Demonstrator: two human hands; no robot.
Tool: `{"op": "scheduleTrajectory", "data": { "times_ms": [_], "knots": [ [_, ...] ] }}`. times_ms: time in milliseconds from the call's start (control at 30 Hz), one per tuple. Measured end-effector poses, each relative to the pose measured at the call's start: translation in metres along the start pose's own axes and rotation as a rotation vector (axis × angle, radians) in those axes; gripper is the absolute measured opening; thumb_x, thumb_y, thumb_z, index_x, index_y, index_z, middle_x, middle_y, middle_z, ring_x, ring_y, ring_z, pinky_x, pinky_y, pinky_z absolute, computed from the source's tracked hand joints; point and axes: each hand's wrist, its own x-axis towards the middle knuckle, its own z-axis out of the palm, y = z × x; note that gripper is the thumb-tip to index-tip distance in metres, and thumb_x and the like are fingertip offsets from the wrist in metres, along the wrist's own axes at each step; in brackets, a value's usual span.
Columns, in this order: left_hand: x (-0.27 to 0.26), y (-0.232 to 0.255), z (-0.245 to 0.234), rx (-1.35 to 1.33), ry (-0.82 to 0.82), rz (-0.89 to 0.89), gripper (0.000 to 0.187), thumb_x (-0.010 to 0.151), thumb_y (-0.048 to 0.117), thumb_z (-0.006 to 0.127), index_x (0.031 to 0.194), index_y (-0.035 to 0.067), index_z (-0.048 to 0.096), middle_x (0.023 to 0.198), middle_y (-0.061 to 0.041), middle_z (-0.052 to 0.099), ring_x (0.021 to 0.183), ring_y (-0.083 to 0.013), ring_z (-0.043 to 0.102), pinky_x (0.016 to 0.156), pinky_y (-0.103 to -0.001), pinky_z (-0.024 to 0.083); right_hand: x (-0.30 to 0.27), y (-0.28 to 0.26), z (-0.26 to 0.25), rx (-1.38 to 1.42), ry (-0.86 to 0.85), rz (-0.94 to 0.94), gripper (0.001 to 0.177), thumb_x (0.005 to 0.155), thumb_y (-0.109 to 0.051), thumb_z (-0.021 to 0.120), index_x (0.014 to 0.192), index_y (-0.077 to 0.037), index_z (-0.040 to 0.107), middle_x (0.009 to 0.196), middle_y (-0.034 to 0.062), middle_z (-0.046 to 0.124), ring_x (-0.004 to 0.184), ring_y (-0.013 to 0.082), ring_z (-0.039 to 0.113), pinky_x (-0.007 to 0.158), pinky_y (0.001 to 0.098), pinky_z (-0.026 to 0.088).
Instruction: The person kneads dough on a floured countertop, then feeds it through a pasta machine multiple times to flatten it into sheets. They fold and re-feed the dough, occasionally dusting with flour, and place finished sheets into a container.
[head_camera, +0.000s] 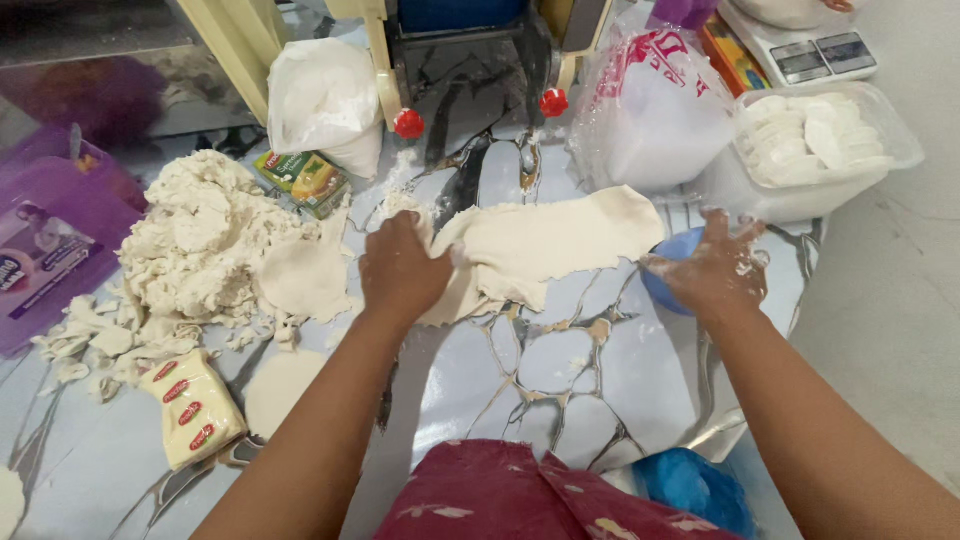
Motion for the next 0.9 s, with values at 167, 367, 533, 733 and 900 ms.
{"op": "scheduleTrajectory", "data": {
  "times_ms": [167,367,533,733,900],
  "knots": [
    [0.004,0.023,0.025,0.156,-0.106,-0.015,0.070,0.081,0.049,0.079,0.129,0.007,0.050,0.130,-0.013,0.057,0.128,-0.0340,0.048,0.105,-0.057,0.036,-0.011,-0.006,-0.011,0.168,0.182,-0.119,0.094,0.063,-0.046,0.093,0.140,-0.015,0.048,0.143,0.0261,0.044,0.137,0.0452,0.044,0.106,0.0533,0.046],
    [0.008,0.021,0.034,0.113,-0.053,0.019,0.059,0.083,0.038,0.078,0.125,0.007,0.050,0.118,-0.013,0.065,0.117,-0.0351,0.060,0.100,-0.056,0.040,-0.025,-0.092,-0.011,0.318,0.028,-0.568,0.093,0.060,-0.043,0.096,0.137,-0.019,0.049,0.142,0.0209,0.039,0.128,0.0424,0.049,0.104,0.0501,0.046],
    [0.005,0.016,0.031,-0.057,-0.010,0.037,0.065,0.081,0.033,0.077,0.134,0.008,0.048,0.110,-0.018,0.071,0.103,-0.0410,0.068,0.095,-0.052,0.047,-0.027,-0.150,-0.011,-0.046,-0.415,-0.666,0.092,0.061,-0.048,0.090,0.141,-0.029,0.049,0.141,0.0145,0.047,0.126,0.0420,0.059,0.102,0.0511,0.051],
    [0.008,0.009,0.016,0.015,-0.190,-0.103,0.049,0.083,0.041,0.072,0.122,0.011,0.070,0.111,-0.019,0.073,0.107,-0.0371,0.069,0.091,-0.048,0.054,-0.046,-0.170,0.004,-0.068,-0.276,-0.381,0.095,0.066,-0.048,0.089,0.145,-0.024,0.041,0.147,0.0187,0.040,0.123,0.0455,0.056,0.095,0.0551,0.052],
    [0.000,-0.002,-0.015,-0.140,-0.125,-0.329,0.050,0.081,0.043,0.074,0.119,0.011,0.072,0.113,-0.019,0.073,0.109,-0.0366,0.068,0.095,-0.045,0.052,-0.034,-0.165,0.011,-0.051,-0.254,-0.473,0.094,0.067,-0.052,0.091,0.143,-0.023,0.044,0.152,0.0257,0.034,0.128,0.0457,0.051,0.099,0.0532,0.049]
  ]
}}
